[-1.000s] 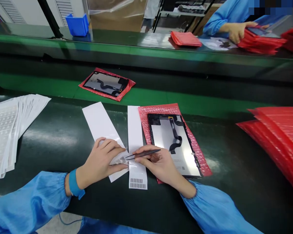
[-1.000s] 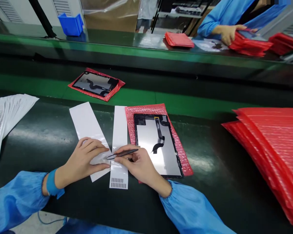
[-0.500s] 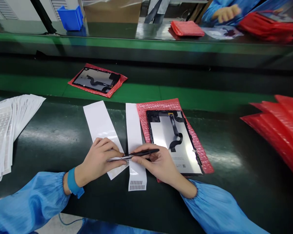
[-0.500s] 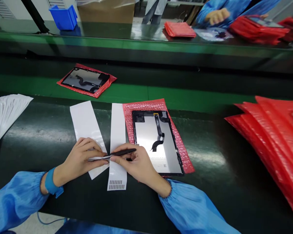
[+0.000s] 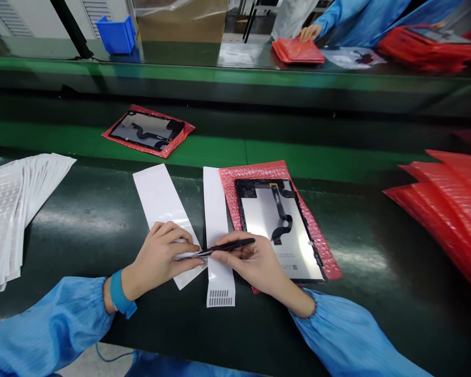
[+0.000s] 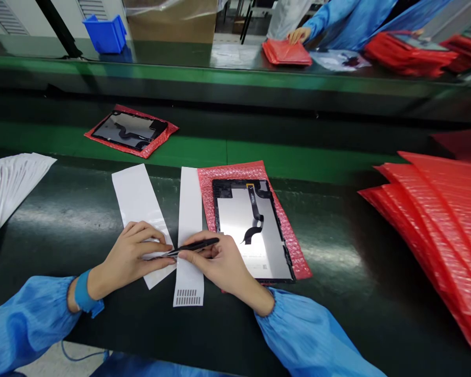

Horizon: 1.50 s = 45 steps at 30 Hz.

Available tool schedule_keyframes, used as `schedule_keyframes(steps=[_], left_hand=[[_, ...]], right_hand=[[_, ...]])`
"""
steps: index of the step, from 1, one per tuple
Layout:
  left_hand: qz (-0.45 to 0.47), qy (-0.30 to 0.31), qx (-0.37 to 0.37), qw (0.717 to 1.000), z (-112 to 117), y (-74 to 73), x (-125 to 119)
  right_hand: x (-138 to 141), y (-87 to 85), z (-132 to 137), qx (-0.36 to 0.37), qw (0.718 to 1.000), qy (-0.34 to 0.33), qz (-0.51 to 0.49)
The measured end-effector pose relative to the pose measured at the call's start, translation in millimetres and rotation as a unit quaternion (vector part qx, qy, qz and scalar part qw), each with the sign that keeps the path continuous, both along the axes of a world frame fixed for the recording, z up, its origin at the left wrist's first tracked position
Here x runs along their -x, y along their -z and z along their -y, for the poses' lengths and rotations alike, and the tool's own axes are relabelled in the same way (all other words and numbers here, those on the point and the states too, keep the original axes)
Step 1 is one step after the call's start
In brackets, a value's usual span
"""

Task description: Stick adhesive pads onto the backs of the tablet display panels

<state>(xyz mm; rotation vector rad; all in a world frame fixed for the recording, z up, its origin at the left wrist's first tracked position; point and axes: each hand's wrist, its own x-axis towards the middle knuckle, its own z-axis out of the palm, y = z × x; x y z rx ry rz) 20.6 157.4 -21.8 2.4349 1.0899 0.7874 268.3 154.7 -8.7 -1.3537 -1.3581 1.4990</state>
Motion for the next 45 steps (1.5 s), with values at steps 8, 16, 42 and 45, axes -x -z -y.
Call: schedule_keyframes(steps=[8,16,42,45], left_hand=[[-0.01,-0.008,-0.015,1.0,0.2,-2.0,-0.3],[-0.03,-0.025,-0.022,0.999,2.1,-3.2,-0.4],[0.028,0.056,-0.092,0.994,-13.0,6.2,-96.0],[0.047,0.058,-0.105,0.992,-12.1,13.9,-96.4]], right_hand=[[1.0,-4.6,-0.2,-0.029,0.999,-0.014,0.025],[4.4,-2.1,1.9,-0.046,0.999,-0.01,0.014],[-94.8,-28.0,-51.4,-0.071,0.985,0.137,-0.079],[-88.1,-16.2,-56.2,-0.063,0.988,0.117,-0.081]])
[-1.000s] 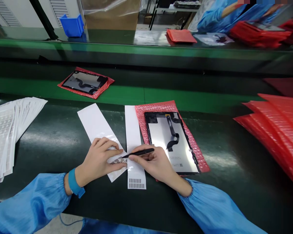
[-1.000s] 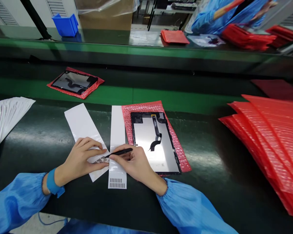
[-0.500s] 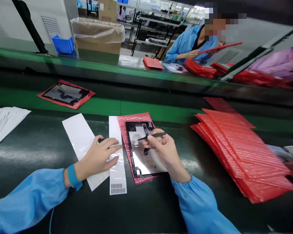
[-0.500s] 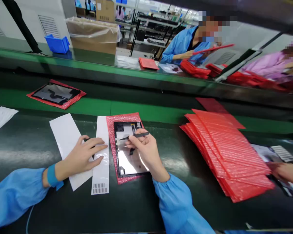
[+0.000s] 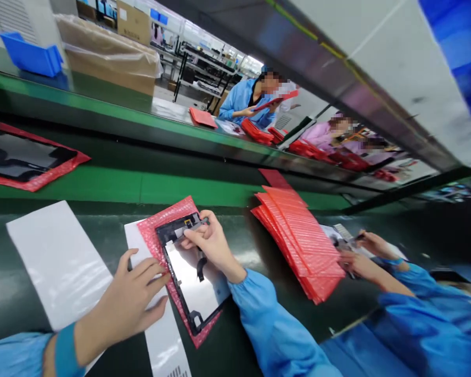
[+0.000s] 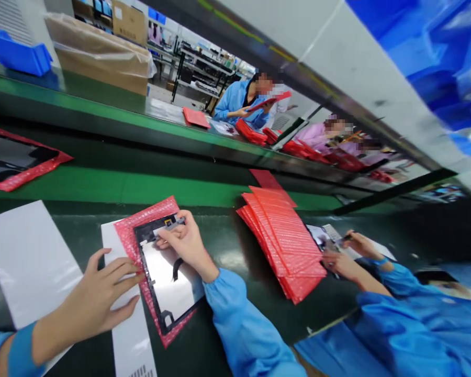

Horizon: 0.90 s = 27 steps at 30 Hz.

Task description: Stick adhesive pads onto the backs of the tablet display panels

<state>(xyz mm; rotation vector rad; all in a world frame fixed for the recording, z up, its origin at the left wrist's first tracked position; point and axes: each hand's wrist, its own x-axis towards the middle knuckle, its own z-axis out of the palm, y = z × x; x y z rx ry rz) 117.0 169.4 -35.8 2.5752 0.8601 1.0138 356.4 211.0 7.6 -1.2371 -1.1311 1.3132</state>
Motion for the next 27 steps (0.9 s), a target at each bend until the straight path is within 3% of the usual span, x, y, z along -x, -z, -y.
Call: schedule_keyframes(steps=[6,16,27], left_hand=[[-0.026,-0.012,0.0,1.0,-8.7,-1.1,-3.7],[-0.086,-0.034,0.024,0.995,-7.0,-11.7,-3.9],[-0.077,-0.036,0.029,0.996,-6.7,-13.3,-5.1]], right_hand=[[-0.8,17.3,6.0,-0.032,0.999,0.026,0.016],[-6.8,14.4,14.0,-0.017,0.995,0.066,0.077],[-9.7,12.5,14.0,-0.005,0.995,0.03,0.095]])
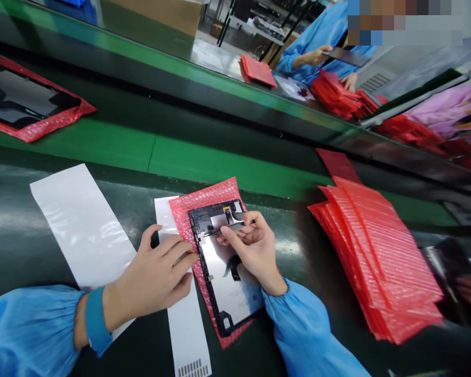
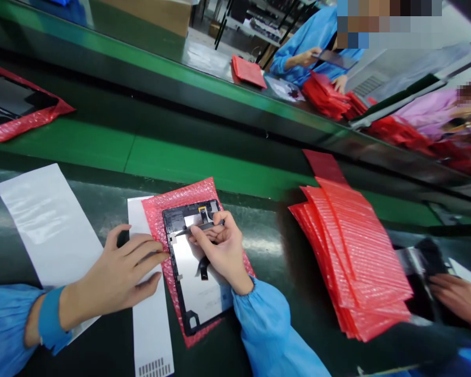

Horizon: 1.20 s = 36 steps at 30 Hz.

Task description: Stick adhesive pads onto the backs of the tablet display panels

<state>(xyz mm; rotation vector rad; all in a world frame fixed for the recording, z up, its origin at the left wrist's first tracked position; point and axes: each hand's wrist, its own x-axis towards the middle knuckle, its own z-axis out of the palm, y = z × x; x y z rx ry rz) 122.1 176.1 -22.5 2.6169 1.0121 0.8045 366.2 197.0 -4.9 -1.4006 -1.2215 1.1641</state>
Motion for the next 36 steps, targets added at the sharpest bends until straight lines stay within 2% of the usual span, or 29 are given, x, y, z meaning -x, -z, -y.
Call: schedule_keyframes(steps=[19,36], left_hand=[[-0.011,-0.004,-0.003,1.0,-0.2,1.7,-0.1],[-0.008,-0.004,-0.01,1.0,-1.6,-3.6,1.6]], right_hand=[[-0.7,4.3,-0.7,-0.021,1.0,-0.009,-0.014],[0.8,2.4,-1.1,-0.019,1.0,-0.009,-0.006]])
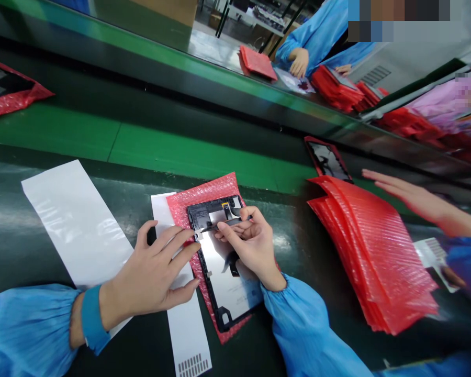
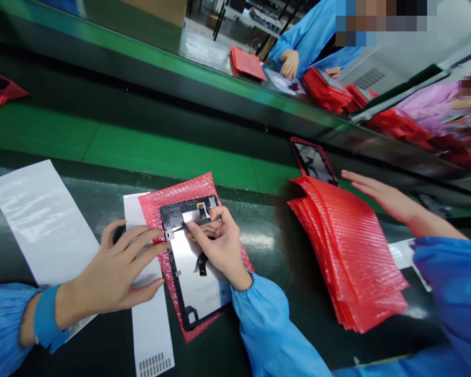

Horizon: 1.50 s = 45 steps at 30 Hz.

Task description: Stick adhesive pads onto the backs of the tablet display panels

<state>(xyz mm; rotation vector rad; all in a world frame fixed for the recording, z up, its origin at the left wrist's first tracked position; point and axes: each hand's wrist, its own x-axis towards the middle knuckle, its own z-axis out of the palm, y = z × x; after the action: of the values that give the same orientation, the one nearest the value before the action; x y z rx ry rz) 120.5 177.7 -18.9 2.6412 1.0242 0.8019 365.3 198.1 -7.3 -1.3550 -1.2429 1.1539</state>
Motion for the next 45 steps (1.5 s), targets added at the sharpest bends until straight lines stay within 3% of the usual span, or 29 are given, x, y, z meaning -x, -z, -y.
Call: schedule_keyframes(steps=[15,22,26,30,36,41,45], left_hand=[[-0.046,0.007,0.017,0.999,-1.8,1.4,-0.9],[0.002,-0.02,0.054,0.998,-5.0,4.0,-5.9],[0.008,-0.014,0.051,0.999,-6.0,-0.7,-8.4],[-0.019,-0.029,0.014,0.999,-12.1,4.6,-7.6],[-0.017,-0.025,0.018,0.999,-18.5,9.0,-8.3],[-0.016,0.001,0.061,0.998,-19.8,-7.3,13.8],[-0.017,-0.014,0.067,0.997,-0.3,-18.1,48.0]], right_hand=[[0.7,0.7,0.4,-0.004,1.0,-0.005,-0.003],[3.7,-1.2,-3.9,0.014,1.0,-0.002,0.007],[4.9,-4.9,-4.5,0.017,0.999,0.036,0.011],[1.1,-0.3,-18.1,0.019,0.995,0.097,0.005],[1.6,0.8,-23.1,0.003,0.996,0.088,-0.029],[-1.7,8.4,-16.7,-0.056,0.993,0.105,-0.008],[3.7,-2.4,4.2,-0.154,0.979,0.118,0.055]])
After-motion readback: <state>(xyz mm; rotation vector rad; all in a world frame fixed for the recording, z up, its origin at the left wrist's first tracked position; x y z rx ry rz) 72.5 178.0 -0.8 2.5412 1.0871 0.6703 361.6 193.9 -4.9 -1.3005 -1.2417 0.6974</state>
